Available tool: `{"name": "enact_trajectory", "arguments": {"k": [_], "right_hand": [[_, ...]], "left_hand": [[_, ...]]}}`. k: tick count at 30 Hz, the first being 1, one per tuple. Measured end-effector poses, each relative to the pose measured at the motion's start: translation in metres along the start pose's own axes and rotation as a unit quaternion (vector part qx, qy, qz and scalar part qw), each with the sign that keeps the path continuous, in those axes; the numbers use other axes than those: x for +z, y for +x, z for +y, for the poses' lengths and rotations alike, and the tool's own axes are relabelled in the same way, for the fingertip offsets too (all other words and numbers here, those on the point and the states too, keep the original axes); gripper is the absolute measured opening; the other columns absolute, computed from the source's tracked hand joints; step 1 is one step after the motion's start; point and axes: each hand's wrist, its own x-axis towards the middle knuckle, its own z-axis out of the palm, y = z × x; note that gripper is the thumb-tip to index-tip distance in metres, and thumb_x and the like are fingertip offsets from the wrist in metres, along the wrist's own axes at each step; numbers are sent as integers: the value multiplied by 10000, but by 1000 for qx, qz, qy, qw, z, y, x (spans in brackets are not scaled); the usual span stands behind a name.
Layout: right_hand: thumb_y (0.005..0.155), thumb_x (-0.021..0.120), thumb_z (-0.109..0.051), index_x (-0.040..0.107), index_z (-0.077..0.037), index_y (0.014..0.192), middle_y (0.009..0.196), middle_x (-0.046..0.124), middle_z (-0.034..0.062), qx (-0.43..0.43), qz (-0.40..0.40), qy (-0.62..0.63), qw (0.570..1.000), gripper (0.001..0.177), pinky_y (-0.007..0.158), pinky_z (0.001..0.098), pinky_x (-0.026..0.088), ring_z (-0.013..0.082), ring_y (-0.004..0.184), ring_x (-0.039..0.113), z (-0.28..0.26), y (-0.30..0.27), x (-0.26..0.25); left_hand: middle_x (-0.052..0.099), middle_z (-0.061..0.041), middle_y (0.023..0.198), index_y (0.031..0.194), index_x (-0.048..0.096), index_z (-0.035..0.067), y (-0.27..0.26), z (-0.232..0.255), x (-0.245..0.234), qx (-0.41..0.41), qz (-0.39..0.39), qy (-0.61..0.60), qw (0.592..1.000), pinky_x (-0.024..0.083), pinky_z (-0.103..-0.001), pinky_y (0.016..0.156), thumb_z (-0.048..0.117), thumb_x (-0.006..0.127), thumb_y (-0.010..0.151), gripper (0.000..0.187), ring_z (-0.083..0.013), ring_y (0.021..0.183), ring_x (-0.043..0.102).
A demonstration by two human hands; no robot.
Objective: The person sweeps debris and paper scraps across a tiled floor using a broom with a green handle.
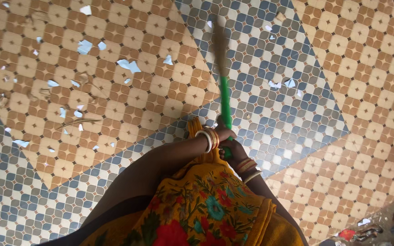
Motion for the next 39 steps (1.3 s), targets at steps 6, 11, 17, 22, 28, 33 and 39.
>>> {"name": "enact_trajectory", "arguments": {"k": [6,11,17,22,28,33,39], "right_hand": [[953,579,-245,601,-98,989,721,613,45,-49,103,40,993,153,520,341,534,190,589,625,-31,52,-56],[997,600,-272,623,-102,1006,783,665,29,47,23,120,991,172,523,324,551,162,619,644,-19,81,-81],[975,626,-98,653,-98,1053,840,693,36,179,-114,-22,977,82,565,234,537,131,650,634,19,71,-26],[949,626,-176,630,-96,896,693,623,-12,211,-140,15,967,96,402,212,404,68,526,553,-11,50,-18],[935,640,-155,651,-65,909,691,606,5,62,-138,40,988,93,436,214,414,83,533,537,-18,-2,-22],[905,599,-147,626,-39,955,718,639,61,-62,31,177,982,122,494,275,507,147,552,585,-22,-14,-22],[921,606,-188,596,-77,1038,748,635,48,-101,167,172,966,161,466,320,499,169,584,609,-33,-1,-107]], "left_hand": [[552,-295,1344,1550,154,-2,111,5,57,37,-99,96,990,479,-460,1069,183,848,670,1136,-393,1218,596],[377,-257,1565,1503,507,16,132,-24,39,19,-108,293,950,337,-479,1167,425,797,926,765,-359,1411,413],[708,-203,1146,1176,690,-15,61,-119,-19,-196,19,15,980,521,-431,803,237,634,926,360,-298,957,661],[697,-156,922,1043,732,3,72,-111,-21,-63,-21,213,975,496,-411,660,182,572,1002,243,-267,774,650],[690,-240,912,1184,647,-74,34,-49,2,-135,-19,161,978,542,-462,582,211,600,965,363,-355,751,670],[688,-317,929,1317,571,-140,45,5,53,-127,-65,156,977,577,-508,523,238,634,934,542,-434,739,683],[573,-276,1284,1553,92,60,107,16,156,50,-184,142,971,640,-449,639,112,737,788,1002,-365,957,697]]}}
